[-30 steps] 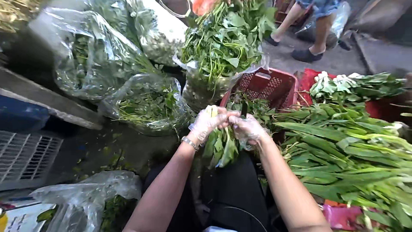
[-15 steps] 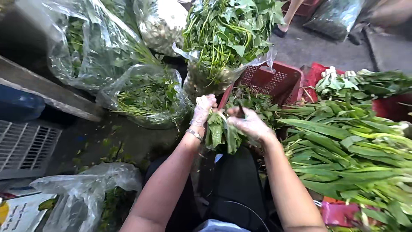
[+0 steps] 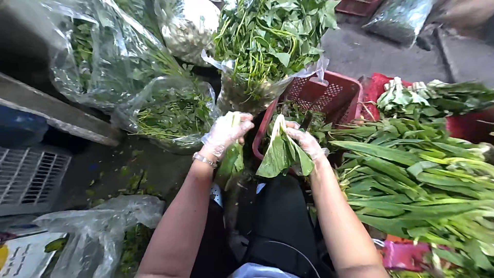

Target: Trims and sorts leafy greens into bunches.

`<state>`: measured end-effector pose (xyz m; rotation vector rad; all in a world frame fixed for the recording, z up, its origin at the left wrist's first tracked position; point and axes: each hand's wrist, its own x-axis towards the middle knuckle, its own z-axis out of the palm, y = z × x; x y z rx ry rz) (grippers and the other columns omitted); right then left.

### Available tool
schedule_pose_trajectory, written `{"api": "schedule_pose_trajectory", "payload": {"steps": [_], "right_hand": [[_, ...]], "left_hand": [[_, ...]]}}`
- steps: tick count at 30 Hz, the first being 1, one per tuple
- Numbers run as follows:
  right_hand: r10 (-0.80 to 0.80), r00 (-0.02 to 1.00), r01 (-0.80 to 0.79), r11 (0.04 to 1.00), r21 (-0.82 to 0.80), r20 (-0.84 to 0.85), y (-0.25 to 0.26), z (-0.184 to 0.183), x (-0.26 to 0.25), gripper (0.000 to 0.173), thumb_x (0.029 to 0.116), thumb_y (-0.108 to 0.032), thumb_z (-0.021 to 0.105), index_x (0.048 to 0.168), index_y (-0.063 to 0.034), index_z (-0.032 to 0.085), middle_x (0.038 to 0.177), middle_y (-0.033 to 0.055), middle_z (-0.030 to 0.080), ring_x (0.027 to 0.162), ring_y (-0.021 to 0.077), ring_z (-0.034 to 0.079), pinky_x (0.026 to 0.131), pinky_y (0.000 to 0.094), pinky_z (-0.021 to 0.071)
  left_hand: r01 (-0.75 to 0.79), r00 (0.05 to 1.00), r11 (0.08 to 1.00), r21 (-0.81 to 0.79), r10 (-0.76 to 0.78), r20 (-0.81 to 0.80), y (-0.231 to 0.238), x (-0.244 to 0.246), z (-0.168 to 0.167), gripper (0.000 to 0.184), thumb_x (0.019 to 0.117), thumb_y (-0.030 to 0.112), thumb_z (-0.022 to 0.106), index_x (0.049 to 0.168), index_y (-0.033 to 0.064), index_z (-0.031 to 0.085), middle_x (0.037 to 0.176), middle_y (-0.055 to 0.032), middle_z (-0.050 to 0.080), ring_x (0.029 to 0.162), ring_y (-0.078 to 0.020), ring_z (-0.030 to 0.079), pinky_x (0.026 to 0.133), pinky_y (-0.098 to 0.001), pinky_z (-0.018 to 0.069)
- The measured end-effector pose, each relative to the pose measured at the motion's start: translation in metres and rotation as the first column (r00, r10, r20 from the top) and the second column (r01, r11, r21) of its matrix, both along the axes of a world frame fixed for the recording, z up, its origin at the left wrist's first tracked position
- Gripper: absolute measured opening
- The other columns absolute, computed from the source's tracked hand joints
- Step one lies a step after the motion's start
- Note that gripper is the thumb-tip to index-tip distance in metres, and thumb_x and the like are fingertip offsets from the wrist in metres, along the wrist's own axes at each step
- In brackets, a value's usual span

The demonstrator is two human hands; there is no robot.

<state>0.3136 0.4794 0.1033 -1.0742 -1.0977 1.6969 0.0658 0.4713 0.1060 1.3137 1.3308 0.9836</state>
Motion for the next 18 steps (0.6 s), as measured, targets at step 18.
{"api": "schedule_pose_trajectory", "payload": {"steps": [18], "right_hand": [[-0.167, 0.907, 0.020, 0.934, 0.357, 0.387, -0.015, 0.014, -0.043, 0.043, 0.0905, -0.021, 0.068, 0.128, -0.0018, 0.063, 0.121, 0.0120, 0.061, 0.107, 0.0144, 0.061, 0.092, 0.0305, 0.0531]], "left_hand": [[-0.114, 0.963, 0.987, -0.110, 0.137, 0.232, -0.004, 0.047, 0.015, 0.025, 0.0972, 0.013, 0.066, 0.116, -0.0023, 0.061, 0.084, -0.0027, 0.062, 0.064, -0.0066, 0.057, 0.062, -0.0217, 0.0518]]}}
